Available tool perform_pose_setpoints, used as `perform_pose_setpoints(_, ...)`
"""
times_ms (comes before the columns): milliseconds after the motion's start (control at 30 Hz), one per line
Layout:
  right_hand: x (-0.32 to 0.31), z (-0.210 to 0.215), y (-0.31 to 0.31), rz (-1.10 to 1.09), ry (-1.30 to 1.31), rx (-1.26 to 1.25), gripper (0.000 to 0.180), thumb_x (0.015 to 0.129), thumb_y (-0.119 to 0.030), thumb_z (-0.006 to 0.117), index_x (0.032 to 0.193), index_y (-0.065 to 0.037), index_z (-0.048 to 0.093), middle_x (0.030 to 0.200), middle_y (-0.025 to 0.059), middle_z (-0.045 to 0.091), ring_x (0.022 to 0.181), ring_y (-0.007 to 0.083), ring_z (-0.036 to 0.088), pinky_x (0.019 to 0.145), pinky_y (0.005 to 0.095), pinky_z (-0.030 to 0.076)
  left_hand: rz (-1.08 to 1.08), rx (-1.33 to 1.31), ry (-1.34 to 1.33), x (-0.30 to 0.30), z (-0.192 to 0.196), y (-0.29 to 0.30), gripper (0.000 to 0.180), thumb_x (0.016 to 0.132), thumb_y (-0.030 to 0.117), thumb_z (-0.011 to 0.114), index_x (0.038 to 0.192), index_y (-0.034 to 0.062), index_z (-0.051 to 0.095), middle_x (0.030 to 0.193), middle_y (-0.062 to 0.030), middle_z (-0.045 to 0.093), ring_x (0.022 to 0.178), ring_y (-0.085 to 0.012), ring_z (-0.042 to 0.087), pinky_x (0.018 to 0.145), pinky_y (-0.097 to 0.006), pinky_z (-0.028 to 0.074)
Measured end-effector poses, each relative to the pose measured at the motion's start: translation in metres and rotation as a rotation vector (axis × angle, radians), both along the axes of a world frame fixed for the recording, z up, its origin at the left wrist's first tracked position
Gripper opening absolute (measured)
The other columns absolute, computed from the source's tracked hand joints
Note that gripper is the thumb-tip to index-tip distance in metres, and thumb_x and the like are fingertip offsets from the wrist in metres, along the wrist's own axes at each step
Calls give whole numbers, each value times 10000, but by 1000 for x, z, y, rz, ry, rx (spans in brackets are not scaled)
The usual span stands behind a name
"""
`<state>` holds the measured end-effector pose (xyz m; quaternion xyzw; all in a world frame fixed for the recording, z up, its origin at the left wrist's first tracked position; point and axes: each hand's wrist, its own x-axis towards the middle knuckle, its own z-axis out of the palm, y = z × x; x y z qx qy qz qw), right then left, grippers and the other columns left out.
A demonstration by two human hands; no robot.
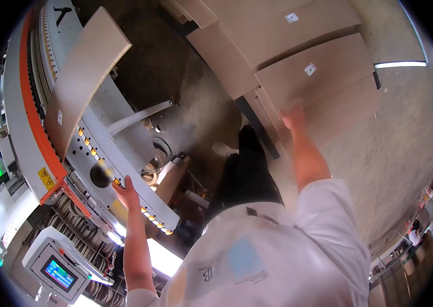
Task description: The person picks up flat cardboard sheets from a pile on the floor and places them onto a conveyor belt. They then move the sheets along the belt to a processing machine and stack the processed sheets onto a growing pile on the floor.
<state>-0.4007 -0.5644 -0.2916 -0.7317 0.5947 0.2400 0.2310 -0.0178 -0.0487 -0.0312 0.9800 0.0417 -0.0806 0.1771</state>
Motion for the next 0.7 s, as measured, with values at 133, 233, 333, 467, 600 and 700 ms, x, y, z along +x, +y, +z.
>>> perform_pose_setpoints(133, 6, -19, 14, 45, 37, -49, 1033, 900, -574, 669, 1623, 10, 216, 1726, 175, 128, 1592, 313, 157, 1255, 436, 274, 0, 14, -18, -1, -1, -4, 682, 971, 366, 674, 1459, -28, 406, 1287, -250, 619, 1138, -405, 648, 956, -474, 513)
perform_pose_setpoints(233, 13, -7, 33, 76, 36, -63, 1071, 891, -547, 700, 1637, -2, 159, 1733, 172, 84, 1603, 307, 104, 1265, 443, 250, -3, 17, -18, -4, 1, -4, 659, 984, 325, 668, 1459, -44, 400, 1308, -254, 605, 1154, -394, 643, 967, -471, 512)
perform_pose_setpoints(333, 18, 4, 43, 113, 37, -60, 1043, 895, -522, 703, 1623, 18, 188, 1718, 216, 103, 1594, 340, 124, 1271, 417, 245, 1, 21, -17, -5, 8, -26, 632, 995, 299, 661, 1454, -49, 402, 1308, -259, 599, 1151, -390, 641, 969, -466, 513)
perform_pose_setpoints(467, 16, 7, 62, 27, -98, 26, 1007, 907, -489, 697, 1636, -17, 187, 1711, 239, 108, 1596, 350, 110, 1279, 393, 236, -26, 2, -20, -7, 6, -15, 615, 1004, 292, 654, 1447, -55, 406, 1297, -260, 603, 1139, -383, 646, 964, -460, 516)
perform_pose_setpoints(600, -9, -26, 61, -19, -223, -141, 804, 925, -454, 718, 1513, -18, 387, 1552, 194, 344, 1376, 323, 433, 1092, 431, 438, -26, 16, -21, -9, 12, -25, 604, 1007, 285, 651, 1441, -58, 409, 1296, -258, 603, 1141, -378, 644, 964, -460, 515)
perform_pose_setpoints(700, -26, -46, 28, -743, -349, -8, 622, 943, -438, 726, 1335, -5, 513, 1211, 143, 549, 1037, 269, 569, 858, 391, 509, 7, -4, 6, -7, 8, -19, 608, 1006, 282, 653, 1443, -59, 405, 1301, -260, 601, 1156, -371, 640, 970, -456, 513)
